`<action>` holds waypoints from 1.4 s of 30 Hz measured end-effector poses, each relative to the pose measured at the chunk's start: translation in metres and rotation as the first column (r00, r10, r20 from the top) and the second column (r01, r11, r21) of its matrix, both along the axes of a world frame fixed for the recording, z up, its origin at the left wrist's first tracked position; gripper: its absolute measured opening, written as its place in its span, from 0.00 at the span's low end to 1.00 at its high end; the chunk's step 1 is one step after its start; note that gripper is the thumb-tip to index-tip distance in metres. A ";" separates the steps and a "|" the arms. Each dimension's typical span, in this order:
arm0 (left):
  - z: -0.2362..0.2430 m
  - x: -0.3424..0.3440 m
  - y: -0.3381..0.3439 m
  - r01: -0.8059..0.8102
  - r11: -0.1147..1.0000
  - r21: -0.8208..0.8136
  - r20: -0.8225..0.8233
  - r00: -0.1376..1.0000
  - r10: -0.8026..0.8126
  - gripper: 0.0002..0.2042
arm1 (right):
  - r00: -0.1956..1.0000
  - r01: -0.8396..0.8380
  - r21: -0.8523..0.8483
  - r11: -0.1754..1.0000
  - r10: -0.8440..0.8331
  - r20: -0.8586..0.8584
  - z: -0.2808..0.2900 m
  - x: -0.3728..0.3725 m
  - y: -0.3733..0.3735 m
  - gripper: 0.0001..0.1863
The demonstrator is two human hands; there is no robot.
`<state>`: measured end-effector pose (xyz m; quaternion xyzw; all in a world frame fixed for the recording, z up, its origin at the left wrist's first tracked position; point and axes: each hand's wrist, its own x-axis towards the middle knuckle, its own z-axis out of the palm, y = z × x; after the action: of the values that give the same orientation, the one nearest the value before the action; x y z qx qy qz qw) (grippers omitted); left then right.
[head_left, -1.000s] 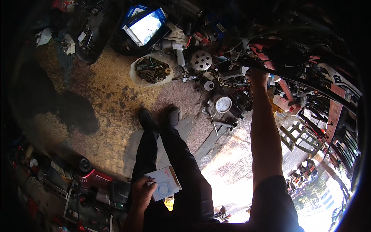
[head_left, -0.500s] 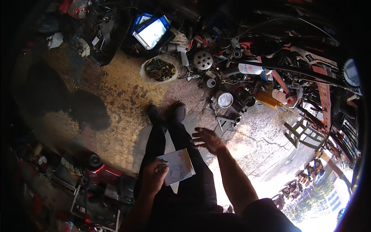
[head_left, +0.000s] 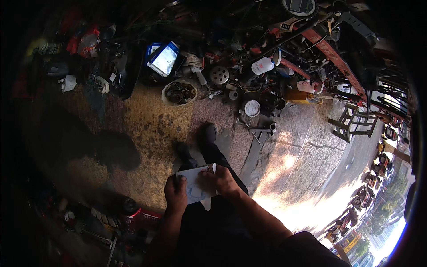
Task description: The person walks through a cluttered workshop, picks up a battery and tests it with a charger, then moves to a workbench to handle small metal parts and wires. They inspect a cylindrical component and a small box, then walk upstairs to another room and examine a small white object.
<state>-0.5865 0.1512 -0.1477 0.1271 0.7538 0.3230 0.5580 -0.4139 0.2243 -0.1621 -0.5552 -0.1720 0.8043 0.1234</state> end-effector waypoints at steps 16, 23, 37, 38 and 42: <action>-0.005 -0.051 -0.085 -0.164 0.986 0.003 0.210 0.964 0.160 0.12 | 0.976 -0.202 0.099 0.974 0.193 0.100 0.018 -0.011 -0.068 0.20; -0.043 -0.044 -0.098 -0.260 0.962 -0.082 0.193 0.943 0.271 0.17 | 0.973 -0.058 -0.001 0.998 0.056 0.223 -0.093 0.026 -0.029 0.21; -0.208 0.015 -0.074 -0.287 0.929 -0.233 0.178 0.927 0.330 0.21 | 0.433 -0.677 0.069 0.733 0.321 0.842 -0.439 0.084 0.133 0.33; -0.213 0.019 -0.069 -0.301 0.926 -0.226 0.185 0.920 0.344 0.21 | 0.364 -0.707 0.061 0.705 0.289 0.886 -0.455 0.081 0.136 0.34; -0.233 0.021 -0.050 -0.274 0.907 -0.320 0.250 0.899 0.359 0.26 | 0.237 -0.778 -0.023 0.628 0.327 0.915 -0.506 0.078 0.149 0.36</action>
<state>-0.5651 0.1010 -0.3812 -0.1287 0.7074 0.3172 0.6184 -0.3356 0.3737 -0.6683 -0.7267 -0.5769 0.3361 -0.1617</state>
